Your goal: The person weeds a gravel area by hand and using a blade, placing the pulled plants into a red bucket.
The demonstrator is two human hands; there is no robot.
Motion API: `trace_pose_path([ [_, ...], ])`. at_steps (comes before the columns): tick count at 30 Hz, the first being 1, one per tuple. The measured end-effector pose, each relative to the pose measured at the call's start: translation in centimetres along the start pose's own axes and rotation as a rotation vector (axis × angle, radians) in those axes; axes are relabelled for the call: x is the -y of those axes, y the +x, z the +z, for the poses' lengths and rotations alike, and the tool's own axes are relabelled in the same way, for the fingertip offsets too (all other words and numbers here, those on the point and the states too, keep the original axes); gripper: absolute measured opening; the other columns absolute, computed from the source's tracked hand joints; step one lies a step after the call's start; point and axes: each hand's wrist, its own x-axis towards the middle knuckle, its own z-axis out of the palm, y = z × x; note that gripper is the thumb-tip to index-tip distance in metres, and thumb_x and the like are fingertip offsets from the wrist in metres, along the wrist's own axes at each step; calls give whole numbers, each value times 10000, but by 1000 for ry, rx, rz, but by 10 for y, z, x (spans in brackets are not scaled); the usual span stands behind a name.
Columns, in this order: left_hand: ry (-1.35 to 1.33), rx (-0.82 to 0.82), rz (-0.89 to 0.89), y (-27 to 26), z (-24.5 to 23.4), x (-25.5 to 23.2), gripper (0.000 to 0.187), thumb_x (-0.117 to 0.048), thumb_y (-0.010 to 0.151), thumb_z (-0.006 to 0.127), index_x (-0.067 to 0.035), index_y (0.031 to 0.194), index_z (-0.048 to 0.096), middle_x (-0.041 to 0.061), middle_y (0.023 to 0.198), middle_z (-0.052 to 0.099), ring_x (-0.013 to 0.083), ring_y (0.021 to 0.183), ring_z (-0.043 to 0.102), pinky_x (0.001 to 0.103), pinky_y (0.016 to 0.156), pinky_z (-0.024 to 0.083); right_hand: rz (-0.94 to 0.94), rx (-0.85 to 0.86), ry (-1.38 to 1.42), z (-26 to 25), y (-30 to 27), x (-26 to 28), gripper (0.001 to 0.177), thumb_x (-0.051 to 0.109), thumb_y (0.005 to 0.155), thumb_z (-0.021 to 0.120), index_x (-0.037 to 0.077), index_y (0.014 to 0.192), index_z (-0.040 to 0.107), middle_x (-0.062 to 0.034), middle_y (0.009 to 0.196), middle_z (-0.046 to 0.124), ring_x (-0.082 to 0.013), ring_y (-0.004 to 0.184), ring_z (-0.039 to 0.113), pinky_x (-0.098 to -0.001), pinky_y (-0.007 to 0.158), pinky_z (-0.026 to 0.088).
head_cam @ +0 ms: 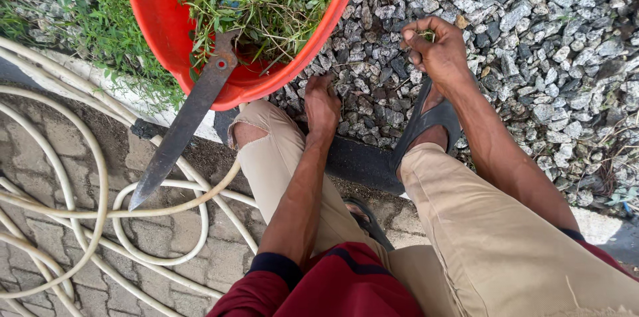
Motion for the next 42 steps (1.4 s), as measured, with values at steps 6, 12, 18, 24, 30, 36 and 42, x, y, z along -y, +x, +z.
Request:
trace_pose_path([
  [6, 51, -20, 57, 5, 9, -6, 268, -53, 830, 786, 47, 1070, 723, 251, 1028, 693, 349, 816, 689, 433, 743, 595, -24, 24, 15, 4, 0, 3, 96, 61, 1019, 691, -7, 1074, 651, -117, 876, 693, -45, 524, 515, -187, 400, 375],
  [12, 200, 69, 1, 16, 24, 8, 81, 2, 912, 702, -13, 966, 761, 184, 960, 729, 251, 712, 699, 372, 626, 614, -12, 37, -38, 5, -4, 4, 107, 88, 995, 684, 13, 1070, 668, -114, 888, 731, -40, 483, 497, -188, 385, 391],
  [18, 252, 24, 120, 35, -16, 22, 122, 27, 705, 733, 14, 822, 702, 175, 819, 715, 345, 756, 682, 480, 726, 562, -20, 7, -53, -4, -9, 1, 116, 94, 1008, 695, 5, 1072, 658, -116, 870, 712, -38, 509, 516, -203, 387, 386],
  [24, -47, -2, -114, 36, -36, 27, 44, -12, 843, 695, -1, 886, 694, 150, 793, 718, 279, 734, 708, 418, 737, 567, -35, 54, -9, -4, -9, -5, 81, 61, 1018, 669, 2, 1068, 647, -108, 891, 730, -36, 515, 508, -207, 396, 372],
  [30, -148, 12, 21, 15, -10, 17, 184, -15, 890, 700, -82, 1038, 789, 121, 959, 751, 198, 785, 720, 335, 734, 584, 17, 47, -16, 5, -7, -13, 105, 27, 991, 629, 19, 1076, 689, -94, 892, 742, -47, 501, 508, -221, 402, 381],
  [36, -501, 229, -123, 15, 33, -23, 108, -89, 974, 725, -39, 1055, 776, 44, 788, 701, 119, 692, 595, 286, 631, 511, -41, 55, -71, -2, -22, -25, 129, 75, 1003, 653, 28, 1116, 696, -20, 796, 661, -27, 543, 453, -236, 470, 379],
  [42, -758, 344, -345, 20, 36, -72, 152, -100, 957, 722, 1, 1064, 755, 11, 781, 700, 56, 620, 545, 214, 542, 450, 0, -229, -44, -55, -25, -34, 160, 157, 1060, 585, 59, 1094, 707, -25, 711, 554, -87, 504, 376, -248, 432, 321],
])
